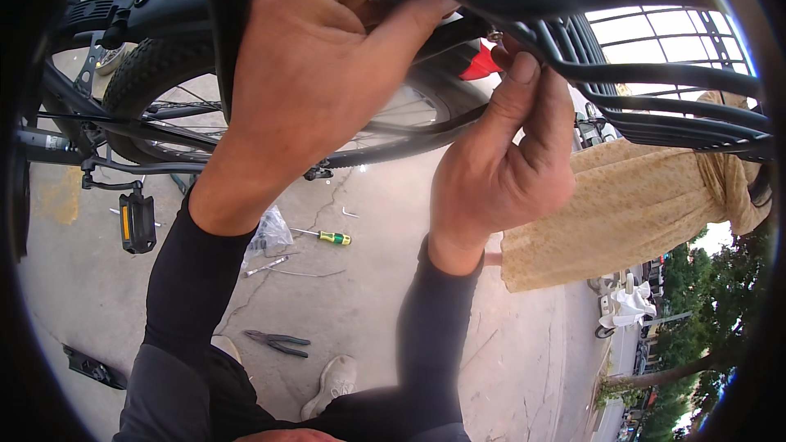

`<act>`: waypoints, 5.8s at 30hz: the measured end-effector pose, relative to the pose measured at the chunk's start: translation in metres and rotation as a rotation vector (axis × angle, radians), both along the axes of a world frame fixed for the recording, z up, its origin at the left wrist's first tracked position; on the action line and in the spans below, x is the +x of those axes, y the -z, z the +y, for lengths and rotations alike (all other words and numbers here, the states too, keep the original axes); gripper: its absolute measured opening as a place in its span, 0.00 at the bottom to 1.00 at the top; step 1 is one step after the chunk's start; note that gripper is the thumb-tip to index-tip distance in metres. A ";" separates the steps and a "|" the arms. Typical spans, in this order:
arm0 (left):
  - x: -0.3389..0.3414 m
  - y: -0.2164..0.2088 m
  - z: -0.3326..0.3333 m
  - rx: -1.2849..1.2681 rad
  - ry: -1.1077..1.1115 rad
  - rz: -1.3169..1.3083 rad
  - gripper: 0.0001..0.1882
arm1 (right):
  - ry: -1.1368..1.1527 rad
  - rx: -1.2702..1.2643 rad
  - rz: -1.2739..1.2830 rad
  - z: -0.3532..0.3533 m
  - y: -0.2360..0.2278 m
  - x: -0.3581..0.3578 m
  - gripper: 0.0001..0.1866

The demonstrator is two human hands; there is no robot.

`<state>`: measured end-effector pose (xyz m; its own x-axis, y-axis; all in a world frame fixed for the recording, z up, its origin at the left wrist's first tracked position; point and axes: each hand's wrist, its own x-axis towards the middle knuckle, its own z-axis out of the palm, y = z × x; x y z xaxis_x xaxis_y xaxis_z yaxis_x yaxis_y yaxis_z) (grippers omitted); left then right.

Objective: The person assembles a bicycle by attaching a rear cargo rack and securing it with zip ties. They use pliers to cut and tighten the ties, then use a screwdriver to fasten bolts. The work is performed outdoors on a paved area with other bicycles and tools nearby.

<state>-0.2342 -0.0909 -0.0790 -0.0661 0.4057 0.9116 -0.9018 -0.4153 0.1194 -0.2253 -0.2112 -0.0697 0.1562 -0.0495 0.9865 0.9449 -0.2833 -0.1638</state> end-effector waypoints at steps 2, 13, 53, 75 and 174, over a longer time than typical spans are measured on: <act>0.001 0.003 0.000 0.010 0.018 -0.019 0.08 | -0.011 0.004 0.099 -0.001 -0.004 -0.011 0.11; -0.020 0.003 0.002 0.062 0.057 0.132 0.13 | 0.535 -0.069 -0.206 -0.009 -0.006 -0.004 0.06; -0.035 0.002 -0.014 0.023 0.251 0.350 0.17 | -0.030 0.073 0.062 0.004 -0.011 -0.019 0.10; -0.052 -0.013 -0.024 -0.079 0.037 0.592 0.09 | 0.139 -0.010 -0.140 0.008 0.007 0.004 0.02; -0.051 0.008 -0.030 0.288 -0.620 0.493 0.33 | -1.197 0.511 0.787 0.007 -0.003 -0.012 0.12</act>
<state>-0.2849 -0.1211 -0.0870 0.2329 0.1746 0.9567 -0.3729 -0.8925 0.2537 -0.2377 -0.2046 -0.0664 0.8128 0.1840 0.5526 0.1988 0.8042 -0.5602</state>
